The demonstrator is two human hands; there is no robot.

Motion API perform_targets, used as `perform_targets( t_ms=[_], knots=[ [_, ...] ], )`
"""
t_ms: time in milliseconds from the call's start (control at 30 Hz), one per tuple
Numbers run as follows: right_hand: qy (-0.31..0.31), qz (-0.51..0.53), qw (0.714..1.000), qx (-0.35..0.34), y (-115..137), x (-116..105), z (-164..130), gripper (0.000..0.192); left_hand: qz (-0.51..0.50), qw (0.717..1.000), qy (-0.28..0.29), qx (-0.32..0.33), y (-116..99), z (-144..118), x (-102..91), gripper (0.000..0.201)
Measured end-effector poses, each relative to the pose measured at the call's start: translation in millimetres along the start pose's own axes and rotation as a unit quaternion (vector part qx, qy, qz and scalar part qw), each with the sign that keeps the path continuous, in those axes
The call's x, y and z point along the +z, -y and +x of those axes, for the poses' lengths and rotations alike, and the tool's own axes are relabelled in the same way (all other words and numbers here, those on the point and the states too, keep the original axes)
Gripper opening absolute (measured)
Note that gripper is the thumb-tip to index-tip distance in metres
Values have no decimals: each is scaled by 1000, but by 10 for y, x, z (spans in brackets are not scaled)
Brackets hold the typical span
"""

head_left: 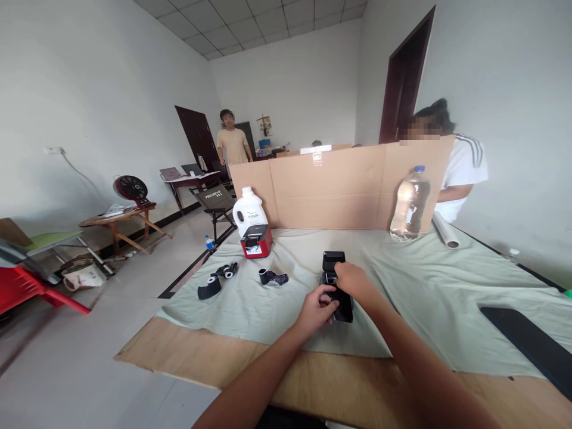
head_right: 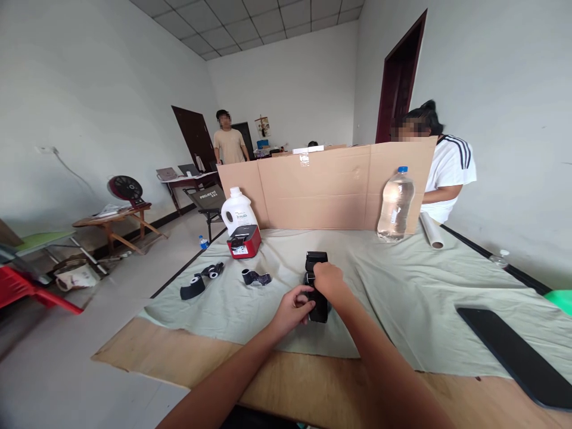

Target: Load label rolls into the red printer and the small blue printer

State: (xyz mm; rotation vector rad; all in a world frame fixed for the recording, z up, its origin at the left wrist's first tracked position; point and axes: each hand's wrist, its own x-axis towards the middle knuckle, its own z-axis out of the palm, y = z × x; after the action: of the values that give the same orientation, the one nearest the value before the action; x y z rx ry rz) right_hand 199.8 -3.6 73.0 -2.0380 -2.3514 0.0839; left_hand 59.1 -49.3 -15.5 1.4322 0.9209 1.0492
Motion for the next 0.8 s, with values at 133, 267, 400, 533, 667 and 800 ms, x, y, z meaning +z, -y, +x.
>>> perform_targets(
  t_ms=[133, 267, 400, 533, 667, 800],
  knots=[
    [8, 9, 1000, -4, -79, 3, 6, 25, -1, 1000, 3, 0, 16, 1, 8, 53],
    [11, 12, 1000, 1, -100, 29, 32, 27, 1, 1000, -3, 0, 39, 10, 7, 52],
    [3, 8, 1000, 4, -37, 101, 83, 31, 10, 1000, -17, 0, 45, 31, -25, 53],
    [-4, 9, 1000, 7, 5, 99, 143, 31, 13, 1000, -24, -4, 32, 48, -55, 54],
    [-57, 18, 998, 24, -35, -3, 181, 27, 7, 1000, -21, -11, 29, 44, -46, 54],
    [-168, 22, 985, 34, -103, -31, 214, 28, 12, 1000, -16, -4, 45, 43, -30, 50]
  ],
)
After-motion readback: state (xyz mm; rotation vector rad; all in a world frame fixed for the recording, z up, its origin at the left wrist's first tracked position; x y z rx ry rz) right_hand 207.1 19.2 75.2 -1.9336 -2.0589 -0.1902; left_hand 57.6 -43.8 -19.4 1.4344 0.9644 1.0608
